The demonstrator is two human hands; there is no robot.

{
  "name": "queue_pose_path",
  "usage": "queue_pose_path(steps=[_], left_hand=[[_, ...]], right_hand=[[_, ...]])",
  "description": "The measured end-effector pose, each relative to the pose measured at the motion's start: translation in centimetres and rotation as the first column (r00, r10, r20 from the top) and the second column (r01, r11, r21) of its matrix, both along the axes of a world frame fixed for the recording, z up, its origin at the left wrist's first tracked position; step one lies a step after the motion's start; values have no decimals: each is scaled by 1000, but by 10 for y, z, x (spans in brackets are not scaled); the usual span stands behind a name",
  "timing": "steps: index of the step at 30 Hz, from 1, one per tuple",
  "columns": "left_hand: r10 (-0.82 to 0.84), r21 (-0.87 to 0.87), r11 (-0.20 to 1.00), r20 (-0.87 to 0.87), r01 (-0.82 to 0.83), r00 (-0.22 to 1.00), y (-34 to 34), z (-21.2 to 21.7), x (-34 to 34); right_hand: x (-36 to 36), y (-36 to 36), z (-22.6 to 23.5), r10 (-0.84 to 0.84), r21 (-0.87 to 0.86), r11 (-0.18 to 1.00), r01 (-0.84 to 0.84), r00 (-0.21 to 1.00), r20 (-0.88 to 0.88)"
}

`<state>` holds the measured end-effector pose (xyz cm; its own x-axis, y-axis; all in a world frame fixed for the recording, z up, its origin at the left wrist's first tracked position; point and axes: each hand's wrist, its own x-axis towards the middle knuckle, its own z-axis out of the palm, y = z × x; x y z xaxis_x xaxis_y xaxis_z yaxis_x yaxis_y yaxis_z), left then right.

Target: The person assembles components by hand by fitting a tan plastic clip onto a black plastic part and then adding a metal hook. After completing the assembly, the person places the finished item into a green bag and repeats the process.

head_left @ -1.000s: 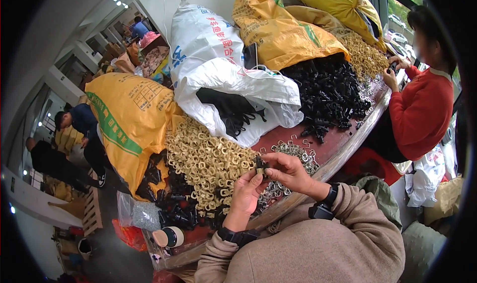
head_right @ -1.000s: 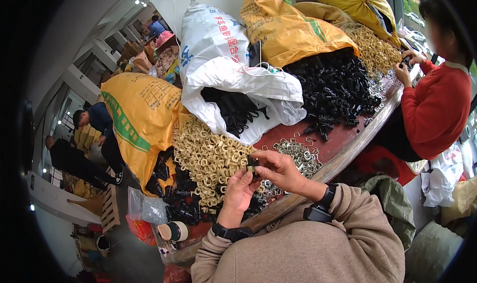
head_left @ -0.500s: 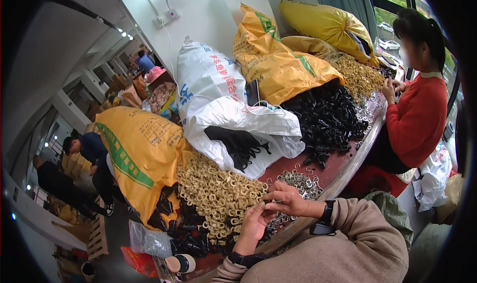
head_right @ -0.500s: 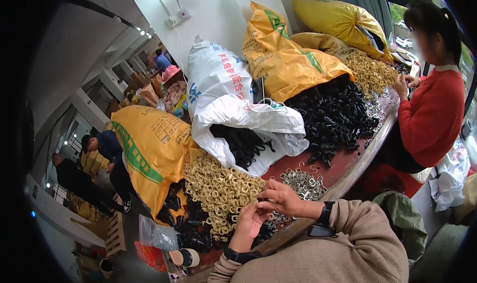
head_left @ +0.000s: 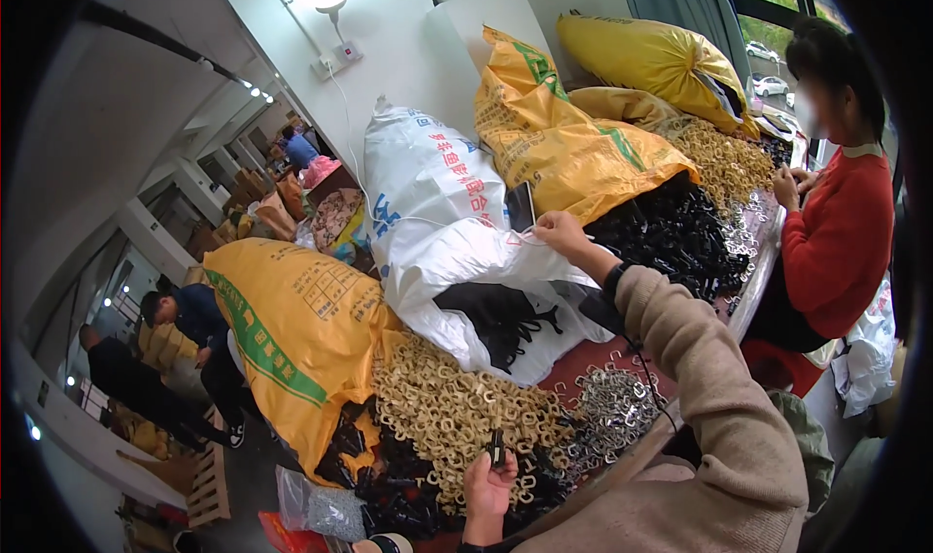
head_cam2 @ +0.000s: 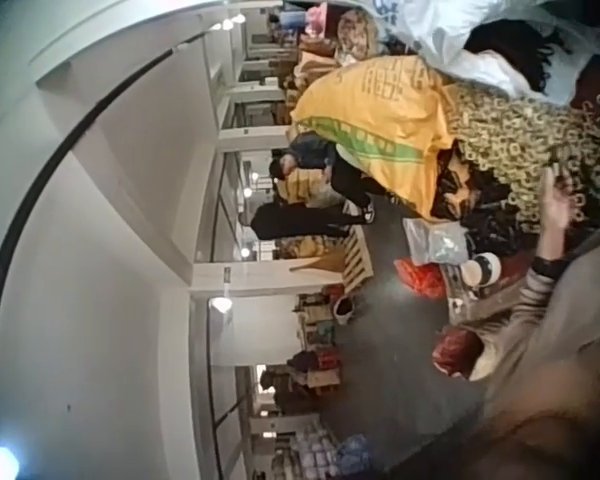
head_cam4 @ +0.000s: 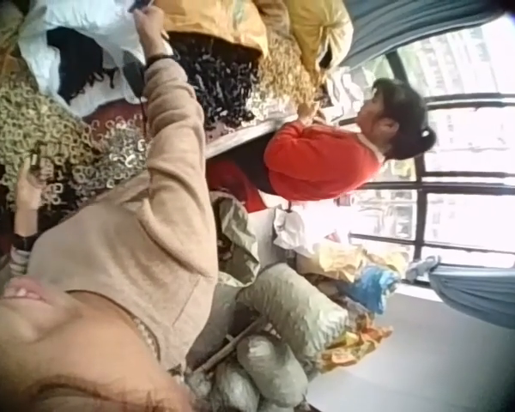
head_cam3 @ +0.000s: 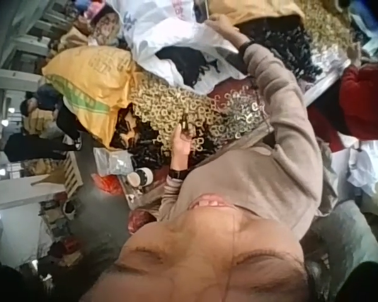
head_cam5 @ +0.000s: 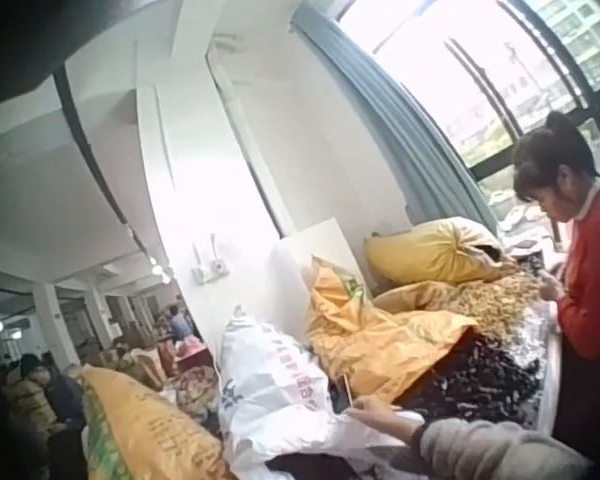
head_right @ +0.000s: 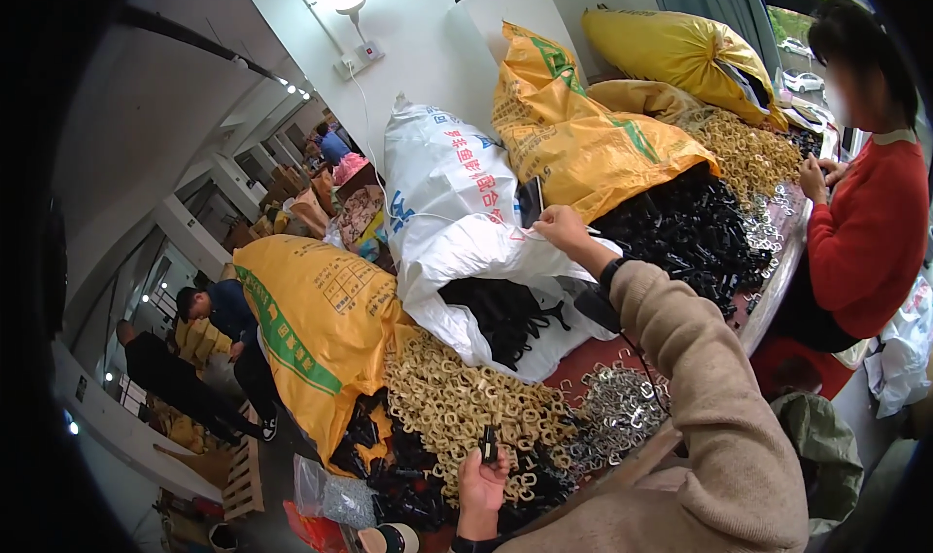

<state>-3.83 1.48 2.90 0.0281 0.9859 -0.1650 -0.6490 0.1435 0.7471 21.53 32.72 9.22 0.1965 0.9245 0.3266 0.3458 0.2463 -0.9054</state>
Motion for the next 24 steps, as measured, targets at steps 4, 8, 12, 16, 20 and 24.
queue_pose_path(steps=[4,8,12,16,20,24], left_hand=[[69,-117,991,31,-65,997,2,-12,-14],[98,-209,975,87,-78,991,3,-17,-21],[167,-285,951,131,-124,977,-2,-13,-28],[204,-260,948,62,-182,977,2,-14,-28],[199,-360,921,109,-148,974,11,1,-21],[233,-448,873,35,-193,972,14,10,-16]], right_hand=[[1,57,-3,-143,-275,950,148,989,39],[-24,86,-16,-430,-232,845,482,870,243],[-63,86,-24,-514,-249,745,618,771,377],[-51,85,-25,-344,-364,830,423,901,264],[-37,93,-31,-303,-326,866,380,916,262],[-34,99,-42,-372,-178,888,424,891,261]])
